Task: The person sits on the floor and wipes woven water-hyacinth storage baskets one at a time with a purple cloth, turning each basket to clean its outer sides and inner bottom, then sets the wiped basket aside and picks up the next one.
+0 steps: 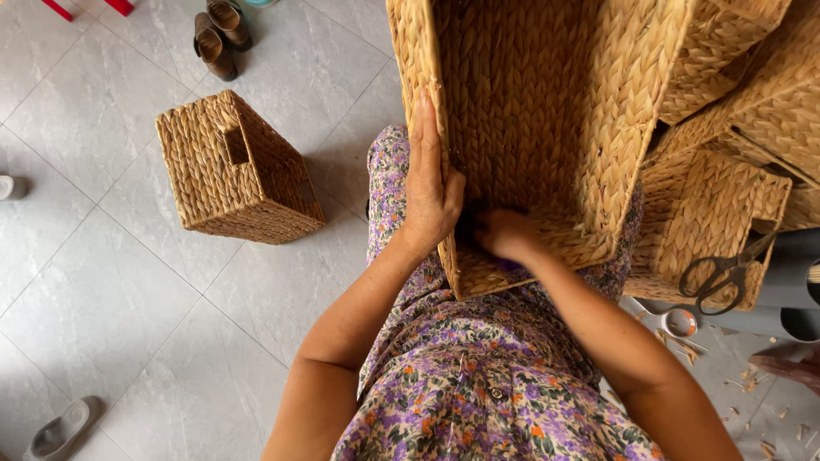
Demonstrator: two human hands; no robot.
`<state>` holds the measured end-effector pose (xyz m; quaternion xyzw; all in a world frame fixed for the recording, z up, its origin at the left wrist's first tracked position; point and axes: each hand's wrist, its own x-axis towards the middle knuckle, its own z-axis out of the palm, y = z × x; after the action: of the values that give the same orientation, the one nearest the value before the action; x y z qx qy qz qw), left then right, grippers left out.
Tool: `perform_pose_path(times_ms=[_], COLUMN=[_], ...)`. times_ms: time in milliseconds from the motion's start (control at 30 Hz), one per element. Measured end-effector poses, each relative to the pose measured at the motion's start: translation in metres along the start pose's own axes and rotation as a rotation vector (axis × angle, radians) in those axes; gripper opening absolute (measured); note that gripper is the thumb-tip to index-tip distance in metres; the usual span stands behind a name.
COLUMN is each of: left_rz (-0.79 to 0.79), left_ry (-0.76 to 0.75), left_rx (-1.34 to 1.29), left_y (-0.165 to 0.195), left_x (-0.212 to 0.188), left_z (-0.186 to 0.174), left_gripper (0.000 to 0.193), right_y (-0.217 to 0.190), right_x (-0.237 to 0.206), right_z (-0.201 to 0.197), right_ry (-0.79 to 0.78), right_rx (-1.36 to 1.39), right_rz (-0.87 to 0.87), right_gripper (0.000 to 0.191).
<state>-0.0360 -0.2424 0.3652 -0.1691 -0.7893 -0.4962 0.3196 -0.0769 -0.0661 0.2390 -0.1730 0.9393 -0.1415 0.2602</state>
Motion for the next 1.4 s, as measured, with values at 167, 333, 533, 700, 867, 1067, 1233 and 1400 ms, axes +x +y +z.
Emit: perform_pose_path(times_ms=[167,333,533,700,867,1067,1233,1400], left_rz=[-0.005,-0.027,-0.018,-0.012,-0.004,-0.012,-0.014,-0.01], left_ry=[0.006,0.013,0.006,-0.008,-0.01,-0.007,-0.01,-0.026], left_rx=[0.017,0.014,-0.002,0.002,0.019,0.013,0.017,0.024], left_y=[-0.005,-0.008,-0.003,-0.002,-0.007,-0.007,-0.004,-0.002], left_x=[-0.003,-0.005,-0.003,0.004,0.004,0.0,0.002,0.005], left_z=[0.0,0.003,0.001,-0.002,-0.004,0.0,-0.003,-0.004], left_gripper=[0.1,0.099,0.103,0.101,0.1,0.101,0.102,0.101], right_y=[-0.032,0.037,0.052,0.0,-0.026,0.056,0.075,0.017], right_x=[-0.012,-0.018,-0.011,-0.005,-0.008,0.001,0.006,0.012], right_z=[0.015,-0.036,-0.036,-0.001,0.024,-0.03,-0.03,0.006], right_ry=[0.091,-0.037,0.071,-0.012,0.062,-0.058,0.021,-0.002], right_rx=[-0.042,-0.206,-0.328,-0.11,0.038,-0.22,-0.221,-0.121], right_rz=[-0.115,0.224,0.288,0.035,-0.104,0.296,0.366,0.166], right_gripper=[0.045,0.045,0.046,0.04,0.04,0.038,0.046,0.042])
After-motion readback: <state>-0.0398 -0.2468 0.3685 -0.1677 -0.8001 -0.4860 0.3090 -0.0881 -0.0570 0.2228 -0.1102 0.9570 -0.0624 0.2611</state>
